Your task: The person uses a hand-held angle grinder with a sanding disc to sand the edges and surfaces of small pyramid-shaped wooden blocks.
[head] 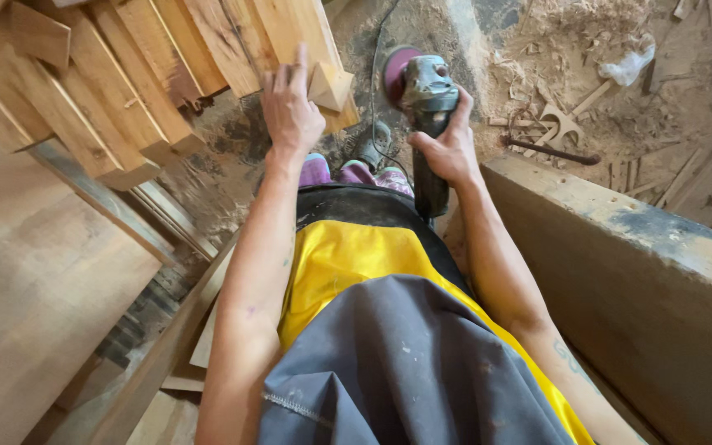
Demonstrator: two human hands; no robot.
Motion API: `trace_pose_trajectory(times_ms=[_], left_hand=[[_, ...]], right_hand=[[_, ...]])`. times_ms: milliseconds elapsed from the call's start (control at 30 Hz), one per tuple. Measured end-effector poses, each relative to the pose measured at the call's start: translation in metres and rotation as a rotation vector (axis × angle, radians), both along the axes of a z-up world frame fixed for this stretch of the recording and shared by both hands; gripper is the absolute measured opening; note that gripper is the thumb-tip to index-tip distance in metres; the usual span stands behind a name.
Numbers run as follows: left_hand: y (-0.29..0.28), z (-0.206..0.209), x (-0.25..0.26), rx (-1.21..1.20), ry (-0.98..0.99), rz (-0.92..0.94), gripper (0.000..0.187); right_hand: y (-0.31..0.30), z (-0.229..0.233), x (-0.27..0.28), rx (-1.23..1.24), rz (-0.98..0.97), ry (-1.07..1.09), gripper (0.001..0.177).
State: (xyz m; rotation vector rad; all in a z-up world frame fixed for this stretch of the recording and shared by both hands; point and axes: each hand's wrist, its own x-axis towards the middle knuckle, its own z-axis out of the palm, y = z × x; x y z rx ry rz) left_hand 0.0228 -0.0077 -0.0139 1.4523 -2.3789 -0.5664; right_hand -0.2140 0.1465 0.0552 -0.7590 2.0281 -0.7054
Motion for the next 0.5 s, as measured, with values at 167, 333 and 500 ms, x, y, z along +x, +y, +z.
trace_pose_trajectory(times_ms=[167, 333, 500], left_hand=[[0.013, 0.015, -0.019, 0.231, -0.123, 0.232, 0.090], [0.015, 0.021, -0.022, 0.141, -0.039, 0.158, 0.066], [0.013, 0.016, -0.007, 0.074, 0.116, -0.013, 0.068]], right_hand=[[0.007, 0.001, 0.002, -0.114, 0.002, 0.080, 0.102], [0.009, 0.005, 0.007, -0.123, 0.039, 0.058, 0.102], [0.006, 0.011, 0.013, -0.096, 0.092, 0.022, 0.103]])
